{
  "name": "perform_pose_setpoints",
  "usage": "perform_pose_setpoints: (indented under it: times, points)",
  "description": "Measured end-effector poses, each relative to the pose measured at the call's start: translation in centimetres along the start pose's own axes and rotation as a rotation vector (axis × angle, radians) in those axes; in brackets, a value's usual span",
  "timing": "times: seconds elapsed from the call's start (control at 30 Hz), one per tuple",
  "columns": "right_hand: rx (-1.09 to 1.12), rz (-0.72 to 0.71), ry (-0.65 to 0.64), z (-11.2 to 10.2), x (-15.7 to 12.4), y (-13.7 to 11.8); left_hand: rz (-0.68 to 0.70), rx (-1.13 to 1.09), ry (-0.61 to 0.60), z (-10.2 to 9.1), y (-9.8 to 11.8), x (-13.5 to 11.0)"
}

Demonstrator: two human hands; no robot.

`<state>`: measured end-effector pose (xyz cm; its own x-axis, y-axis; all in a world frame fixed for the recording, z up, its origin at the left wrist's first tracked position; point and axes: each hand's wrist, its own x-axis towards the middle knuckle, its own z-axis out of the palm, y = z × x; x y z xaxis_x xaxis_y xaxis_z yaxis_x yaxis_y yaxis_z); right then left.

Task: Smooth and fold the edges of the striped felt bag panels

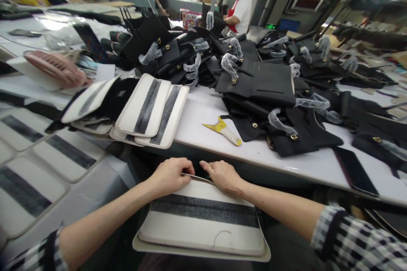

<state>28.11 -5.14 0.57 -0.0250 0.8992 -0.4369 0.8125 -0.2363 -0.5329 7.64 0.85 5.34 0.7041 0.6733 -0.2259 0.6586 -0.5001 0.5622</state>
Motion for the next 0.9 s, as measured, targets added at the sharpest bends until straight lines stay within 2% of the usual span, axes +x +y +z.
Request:
perform_pose_setpoints:
  times: [0.13,0.23,0.43,0.73,0.9]
  points:
    - [-0.049,-0.038,0.02,0.1,-0.3,-1.0,0.015,-0.01,-0.008,-0.3,-0.5,-0.1]
    - [-0.06,-0.059,0.043,0.3,-0.3,-1.7,0.002,-0.08,-0.049,-0.9,-1.9,-0.2]
    - [-0.033,-0.105,0.068,0.9,0.4,-3.2,-0.03,-0.4,-0.137,-1.5,-5.5,-0.8]
    - [-0.002,-0.137,0.083,1.7,1.0,-5.9,0.027,-0.531,-0.009,0.2,-6.7,-1.8]
    - [0.008,-0.153,0.065,2.2,1.4,-7.0,0.015,-0.588,0.013,1.3,-7.3,-2.0]
